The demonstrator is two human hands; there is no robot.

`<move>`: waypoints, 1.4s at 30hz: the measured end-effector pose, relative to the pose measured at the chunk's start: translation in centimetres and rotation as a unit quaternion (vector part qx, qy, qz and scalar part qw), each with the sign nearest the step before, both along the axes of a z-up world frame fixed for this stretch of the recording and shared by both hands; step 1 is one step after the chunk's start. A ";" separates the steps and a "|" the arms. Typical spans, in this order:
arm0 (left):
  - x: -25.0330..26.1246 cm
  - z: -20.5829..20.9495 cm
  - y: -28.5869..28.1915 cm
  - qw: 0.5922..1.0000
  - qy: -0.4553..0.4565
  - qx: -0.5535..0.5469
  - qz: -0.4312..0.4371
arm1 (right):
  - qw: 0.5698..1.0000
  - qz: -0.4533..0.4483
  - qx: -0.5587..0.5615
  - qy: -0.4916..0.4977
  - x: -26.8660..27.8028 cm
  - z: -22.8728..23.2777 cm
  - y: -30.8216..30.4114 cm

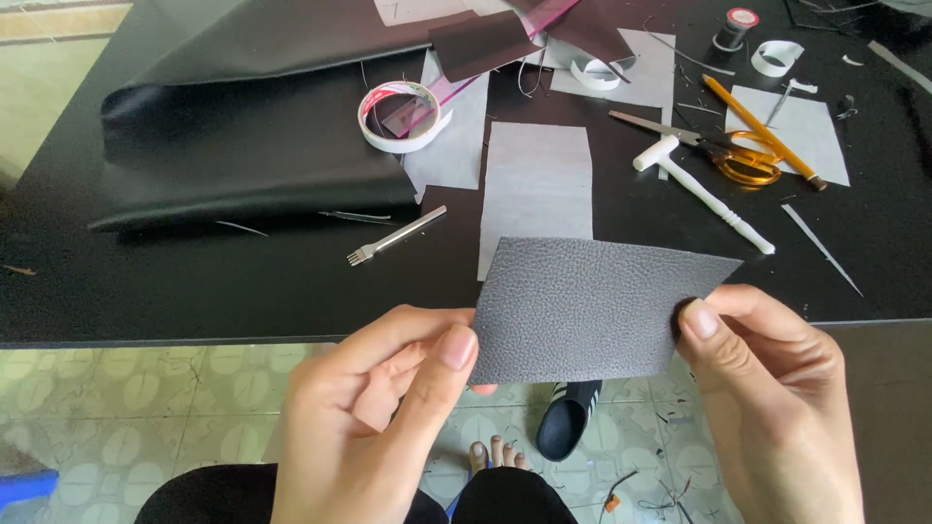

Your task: The person is punching holes in leather strips and measuring/marking leather pieces on a workshop table.

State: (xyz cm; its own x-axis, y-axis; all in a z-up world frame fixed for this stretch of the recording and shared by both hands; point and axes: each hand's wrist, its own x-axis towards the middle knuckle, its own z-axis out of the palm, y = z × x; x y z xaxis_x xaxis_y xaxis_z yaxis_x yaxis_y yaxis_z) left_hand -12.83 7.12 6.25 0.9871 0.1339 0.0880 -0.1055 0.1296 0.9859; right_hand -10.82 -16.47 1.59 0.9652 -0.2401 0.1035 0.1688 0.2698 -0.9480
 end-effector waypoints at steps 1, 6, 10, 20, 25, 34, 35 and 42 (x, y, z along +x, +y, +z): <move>0.0 0.1 0.0 1.000 0.003 0.004 0.003 | 1.000 -0.002 -0.005 0.003 0.0 0.0 -0.1; -0.3 0.3 0.1 0.999 0.025 0.035 0.014 | 1.000 0.003 0.008 0.001 -0.2 0.0 0.0; -0.3 0.2 0.1 0.999 0.031 0.026 0.015 | 1.000 -0.003 0.003 0.004 -0.1 -0.2 0.0; -0.1 0.3 0.2 0.998 0.046 0.051 0.015 | 1.000 0.012 -0.005 0.023 0.0 -0.1 0.3; -0.3 0.2 0.0 0.998 0.036 0.043 0.007 | 0.999 0.012 -0.022 0.037 0.1 -0.2 0.2; -0.4 0.6 0.0 0.998 0.019 0.064 -0.008 | 0.999 0.020 -0.028 0.039 0.3 0.1 0.4; -0.4 0.6 0.0 0.997 0.018 0.072 -0.006 | 0.999 0.017 -0.024 0.041 0.3 0.0 0.3; -0.4 0.4 0.0 0.998 0.018 0.068 -0.006 | 0.999 0.012 -0.014 0.046 0.4 -0.4 0.2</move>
State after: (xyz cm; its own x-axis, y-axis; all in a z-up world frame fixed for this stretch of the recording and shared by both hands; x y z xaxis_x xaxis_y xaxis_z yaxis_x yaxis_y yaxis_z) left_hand -13.24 7.12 6.65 0.9915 0.1105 0.0689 -0.0689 -0.0037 0.9976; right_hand -10.46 -16.29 1.17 0.9762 -0.2157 0.0215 0.0755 0.2451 -0.9665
